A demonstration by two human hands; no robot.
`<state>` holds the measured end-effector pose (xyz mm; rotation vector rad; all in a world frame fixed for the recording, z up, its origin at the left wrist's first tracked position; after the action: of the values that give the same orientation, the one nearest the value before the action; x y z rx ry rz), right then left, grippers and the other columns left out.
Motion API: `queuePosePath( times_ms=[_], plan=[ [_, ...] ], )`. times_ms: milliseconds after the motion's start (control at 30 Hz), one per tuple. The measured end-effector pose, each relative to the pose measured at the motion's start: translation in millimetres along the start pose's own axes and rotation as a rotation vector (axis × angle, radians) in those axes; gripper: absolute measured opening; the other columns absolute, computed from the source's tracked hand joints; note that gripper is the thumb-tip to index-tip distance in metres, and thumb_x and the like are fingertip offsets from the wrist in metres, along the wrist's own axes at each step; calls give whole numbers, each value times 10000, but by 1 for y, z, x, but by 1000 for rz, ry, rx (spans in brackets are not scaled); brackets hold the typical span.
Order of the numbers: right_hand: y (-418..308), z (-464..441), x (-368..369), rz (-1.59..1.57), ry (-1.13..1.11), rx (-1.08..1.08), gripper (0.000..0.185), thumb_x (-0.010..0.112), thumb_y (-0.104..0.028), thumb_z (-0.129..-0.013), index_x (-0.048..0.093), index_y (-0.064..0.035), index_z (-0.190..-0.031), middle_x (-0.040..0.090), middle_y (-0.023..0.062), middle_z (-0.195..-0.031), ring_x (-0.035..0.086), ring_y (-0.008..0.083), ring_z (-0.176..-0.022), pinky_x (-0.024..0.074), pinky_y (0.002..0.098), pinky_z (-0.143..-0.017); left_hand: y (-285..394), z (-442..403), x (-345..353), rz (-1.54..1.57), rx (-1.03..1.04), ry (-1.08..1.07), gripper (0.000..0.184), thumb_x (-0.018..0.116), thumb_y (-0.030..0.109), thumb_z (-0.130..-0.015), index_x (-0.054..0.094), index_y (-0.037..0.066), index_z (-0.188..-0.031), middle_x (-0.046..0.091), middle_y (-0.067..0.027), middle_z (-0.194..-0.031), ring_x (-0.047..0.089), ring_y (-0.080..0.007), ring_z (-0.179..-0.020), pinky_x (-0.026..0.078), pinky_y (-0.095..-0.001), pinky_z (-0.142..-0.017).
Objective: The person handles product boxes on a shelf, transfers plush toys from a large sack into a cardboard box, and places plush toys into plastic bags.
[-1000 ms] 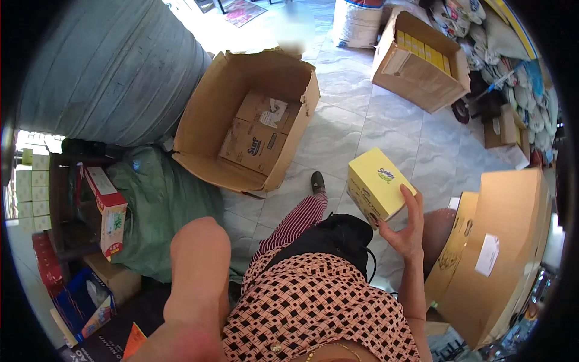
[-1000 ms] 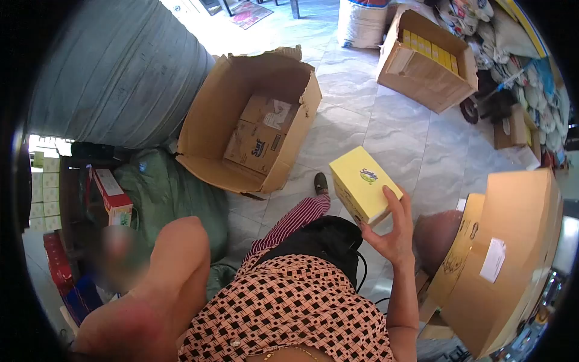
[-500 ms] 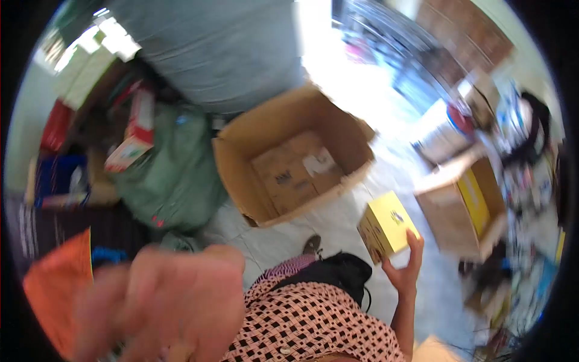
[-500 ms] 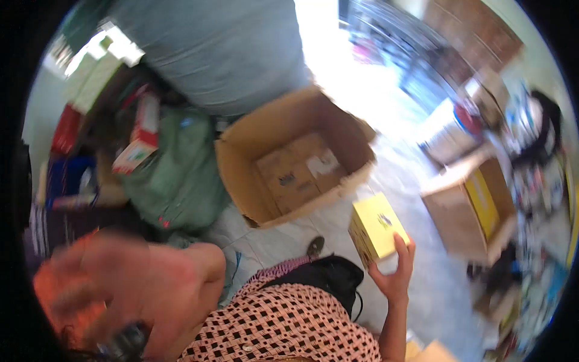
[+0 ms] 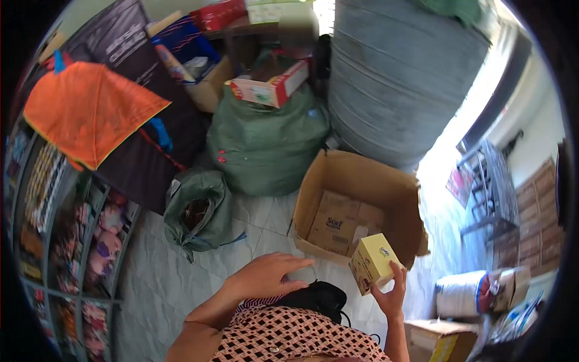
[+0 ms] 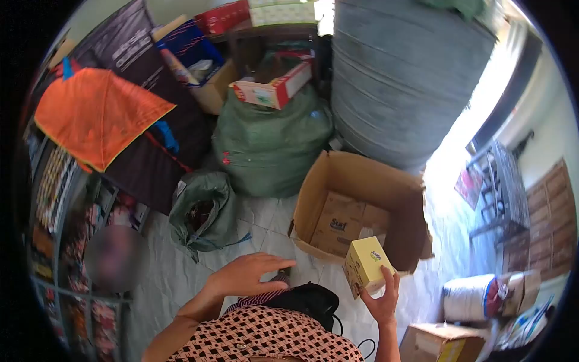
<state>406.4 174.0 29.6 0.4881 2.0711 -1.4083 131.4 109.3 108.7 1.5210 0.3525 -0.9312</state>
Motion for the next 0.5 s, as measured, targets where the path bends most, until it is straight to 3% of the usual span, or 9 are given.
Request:
queuePosePath(
  times_ms=[67,233,500],
  plan=[
    [-21,-31,26,-20,-71,-27,699,746,-65,-588,470,-55,-1230,479,185,-1121,508,354,-1049,443,412,-881,-40,23,1,-61,-93,-37,534,546,423,-877,484,113,-1308,603,-149,-1117,555,-307,-1031,426,-378,-910],
    [-94,-131,92,-6,-97,-269,683,760,-101,-597,487,-65,-1222,480,201,-1148,529,363,-1035,468,400,-855,-116,70,-68,139,-282,133,535,561,433,-863,510,104,-1281,586,-157,-1162,543,-320,-1068,424,-380,-914],
    [-209,-349,170,-22,236,-412,684,738,-92,-622,472,-54,-1251,493,199,-1126,502,367,-1056,424,401,-892,-276,126,-212,103,-570,395,554,590,449,-835,528,105,-1264,569,-172,-1206,521,-331,-1128,418,-389,-929]
  ],
)
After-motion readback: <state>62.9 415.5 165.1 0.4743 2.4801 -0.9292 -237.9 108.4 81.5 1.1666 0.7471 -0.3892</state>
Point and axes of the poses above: each hand's wrist, its own z-axis away from the middle knuckle, its own x-axis out of the palm, y = z × x, the point moved 10 cm from there along -z, towards the middle knuckle
